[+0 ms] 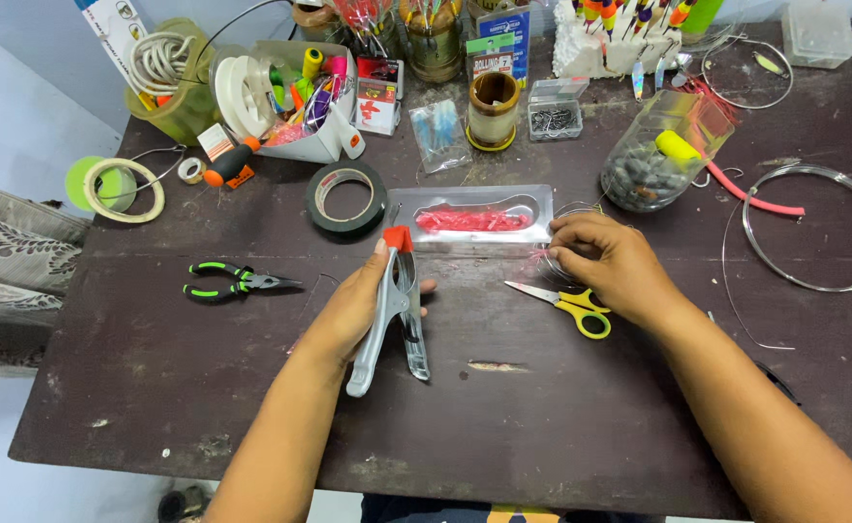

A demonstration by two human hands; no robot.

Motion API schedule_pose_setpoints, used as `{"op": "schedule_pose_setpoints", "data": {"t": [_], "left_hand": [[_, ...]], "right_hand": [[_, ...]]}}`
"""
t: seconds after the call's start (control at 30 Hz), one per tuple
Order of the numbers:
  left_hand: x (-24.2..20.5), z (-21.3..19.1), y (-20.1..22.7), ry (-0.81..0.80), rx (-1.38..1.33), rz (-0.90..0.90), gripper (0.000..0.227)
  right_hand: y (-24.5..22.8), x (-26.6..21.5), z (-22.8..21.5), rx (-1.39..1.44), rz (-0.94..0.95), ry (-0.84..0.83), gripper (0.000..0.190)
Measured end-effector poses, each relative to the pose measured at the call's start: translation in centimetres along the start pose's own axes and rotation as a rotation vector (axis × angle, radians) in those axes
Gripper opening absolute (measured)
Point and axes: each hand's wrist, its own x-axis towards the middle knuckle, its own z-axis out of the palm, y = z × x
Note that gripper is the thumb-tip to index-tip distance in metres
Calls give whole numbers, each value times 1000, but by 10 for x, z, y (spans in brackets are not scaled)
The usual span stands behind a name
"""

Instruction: The person ties a small pink fishing lure to a fishing line using a knot. They use a pair of pliers to hold the lure and a pair of scissors to trim the excess line.

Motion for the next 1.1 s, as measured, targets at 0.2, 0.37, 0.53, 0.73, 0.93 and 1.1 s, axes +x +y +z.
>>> {"op": "schedule_pose_setpoints", "data": {"t": [0.2, 0.37, 0.53, 0.73, 0.93, 1.1], "left_hand": [[-10, 9, 9, -58, 174, -17, 75], [-21, 12, 5, -233, 485, 275, 58], [-30, 37, 0, -161, 979, 595, 47], [-16, 37, -26, -151, 1224, 1049, 47], [-17, 36, -35, -90, 1195, 1084, 46], [-19, 36, -33, -76, 1126, 1094, 45]], "right_hand": [[-24, -4, -9, 14, -26, 83, 7], [-36, -13, -24, 87, -37, 213, 8], [-76, -33, -32, 203, -2, 347, 3], [-88, -43, -13, 357, -75, 326, 5], [-105, -45, 14, 335, -82, 239, 8], [-102, -48, 25, 252, -74, 175, 5]]}}
